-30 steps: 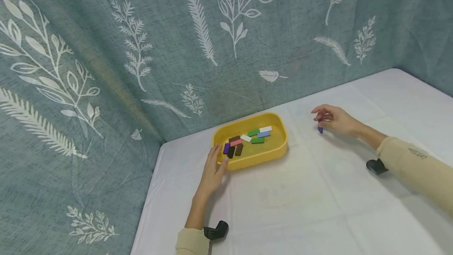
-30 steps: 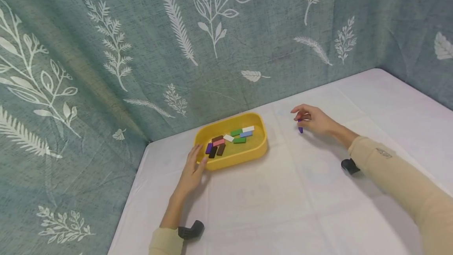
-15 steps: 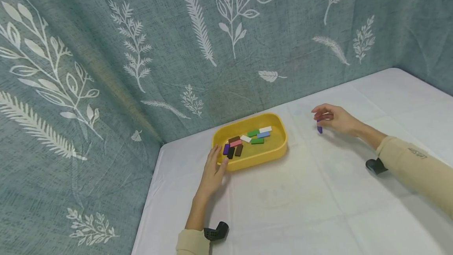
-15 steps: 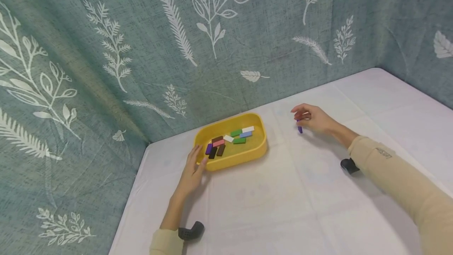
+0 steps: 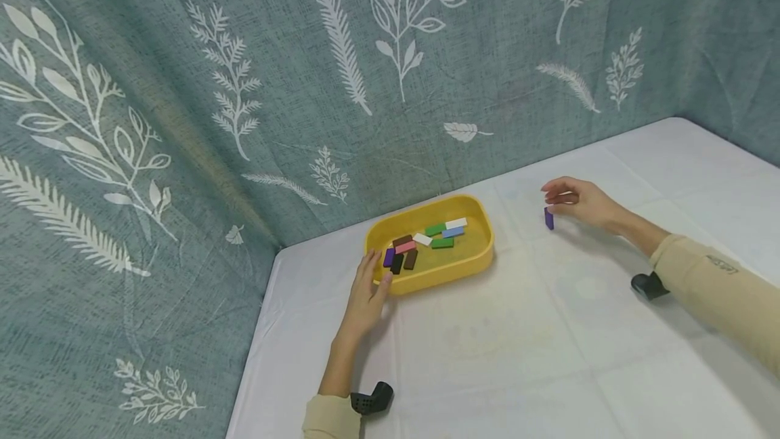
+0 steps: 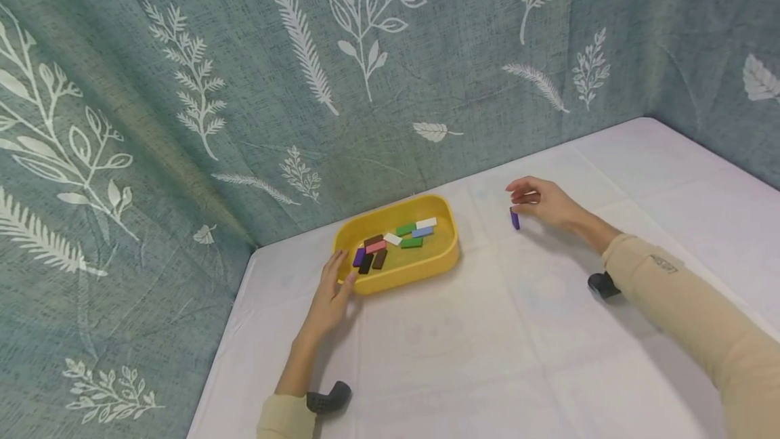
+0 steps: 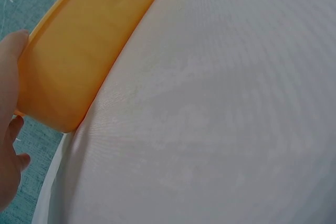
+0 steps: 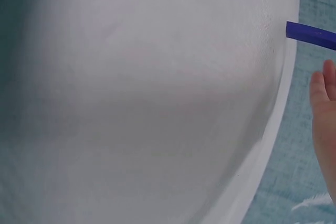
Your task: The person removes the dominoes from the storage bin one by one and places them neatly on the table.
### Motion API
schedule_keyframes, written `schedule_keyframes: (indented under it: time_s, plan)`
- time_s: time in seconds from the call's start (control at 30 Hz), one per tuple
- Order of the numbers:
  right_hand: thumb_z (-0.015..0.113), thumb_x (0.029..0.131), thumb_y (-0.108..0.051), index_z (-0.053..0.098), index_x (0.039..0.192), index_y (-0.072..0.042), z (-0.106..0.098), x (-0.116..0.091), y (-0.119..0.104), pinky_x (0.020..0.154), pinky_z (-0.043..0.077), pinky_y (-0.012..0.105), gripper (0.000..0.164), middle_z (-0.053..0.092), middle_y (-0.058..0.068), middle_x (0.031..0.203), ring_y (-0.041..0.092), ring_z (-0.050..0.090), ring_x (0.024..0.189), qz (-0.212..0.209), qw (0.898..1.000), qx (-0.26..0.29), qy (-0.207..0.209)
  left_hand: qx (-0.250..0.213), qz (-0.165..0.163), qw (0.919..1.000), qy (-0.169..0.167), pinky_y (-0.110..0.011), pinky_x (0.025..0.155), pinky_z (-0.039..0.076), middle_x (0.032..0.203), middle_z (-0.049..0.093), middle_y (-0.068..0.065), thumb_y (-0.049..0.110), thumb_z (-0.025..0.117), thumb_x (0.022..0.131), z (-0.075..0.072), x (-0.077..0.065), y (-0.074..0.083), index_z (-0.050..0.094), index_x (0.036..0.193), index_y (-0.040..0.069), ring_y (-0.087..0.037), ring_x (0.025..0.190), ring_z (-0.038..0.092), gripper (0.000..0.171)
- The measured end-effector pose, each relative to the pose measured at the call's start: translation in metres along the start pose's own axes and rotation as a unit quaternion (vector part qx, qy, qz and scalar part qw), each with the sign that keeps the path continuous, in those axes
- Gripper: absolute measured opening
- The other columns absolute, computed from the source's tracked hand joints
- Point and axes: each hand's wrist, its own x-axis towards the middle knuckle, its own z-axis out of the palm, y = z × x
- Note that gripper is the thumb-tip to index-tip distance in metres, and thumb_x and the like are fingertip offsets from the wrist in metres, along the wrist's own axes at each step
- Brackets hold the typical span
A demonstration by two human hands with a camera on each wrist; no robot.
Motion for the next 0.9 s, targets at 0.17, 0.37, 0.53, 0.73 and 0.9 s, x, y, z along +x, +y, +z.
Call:
schedule_keyframes:
  time_s: [0.17, 0.37, 0.53, 0.73, 0.9]
  plan:
    - [0.059, 0.093, -0.001, 0.046, 0.126, 0.011, -0.003, -0.001, 0.001, 0.081, 0.045, 0.012, 0.037, 0.052, 0.029, 0.118, 0.016, 0.055, 0.104, 0.011, 1.000, -0.003, 0.005, -0.002, -0.002, 1.0000, -0.002, -0.055, 0.110, 0.016, 0.154, 0.022, -0.017, 0.035, 0.044, 0.101, -0.001, 0.000, 0.001, 0.034, 0.146, 0.002, -0.035, 0.140, 0.017, 0.056]
    - [0.058, 0.096, -0.010, 0.046, 0.128, 0.009, -0.007, -0.003, 0.000, 0.081, 0.043, 0.011, 0.039, 0.051, 0.028, 0.121, 0.000, 0.051, 0.098, 0.030, 0.999, -0.012, 0.019, -0.003, -0.004, 1.0000, -0.004, -0.054, 0.110, 0.016, 0.154, 0.022, -0.017, 0.034, 0.044, 0.101, -0.001, 0.000, 0.001, 0.034, 0.146, 0.003, -0.035, 0.140, 0.018, 0.056]
    - [0.054, 0.099, -0.021, 0.039, 0.135, 0.008, -0.016, -0.006, -0.001, 0.083, 0.047, 0.018, 0.049, 0.047, 0.023, 0.123, 0.000, 0.055, 0.095, 0.064, 0.996, 0.025, 0.052, -0.001, -0.001, 1.0000, -0.004, -0.053, 0.110, 0.016, 0.154, 0.022, -0.017, 0.034, 0.044, 0.101, -0.001, 0.001, 0.001, 0.033, 0.147, 0.003, -0.035, 0.140, 0.018, 0.056]
    - [0.052, 0.099, -0.026, 0.031, 0.141, 0.008, -0.027, -0.011, 0.004, 0.082, 0.049, 0.019, 0.057, 0.045, 0.018, 0.124, -0.006, 0.055, 0.089, 0.092, 0.991, 0.058, 0.074, -0.004, 0.000, 1.0000, -0.006, -0.053, 0.110, 0.016, 0.154, 0.022, -0.017, 0.034, 0.044, 0.102, -0.002, 0.002, 0.001, 0.033, 0.147, 0.003, -0.035, 0.140, 0.018, 0.056]
    - [0.054, 0.098, -0.027, 0.036, 0.138, 0.008, -0.031, -0.017, 0.008, 0.079, 0.049, 0.016, 0.055, 0.049, 0.012, 0.118, -0.006, 0.056, 0.087, 0.085, 0.991, 0.062, 0.079, -0.005, 0.002, 1.0000, -0.005, -0.054, 0.110, 0.017, 0.153, 0.022, -0.018, 0.033, 0.045, 0.101, -0.001, 0.003, 0.001, 0.033, 0.146, 0.003, -0.036, 0.140, 0.019, 0.055]
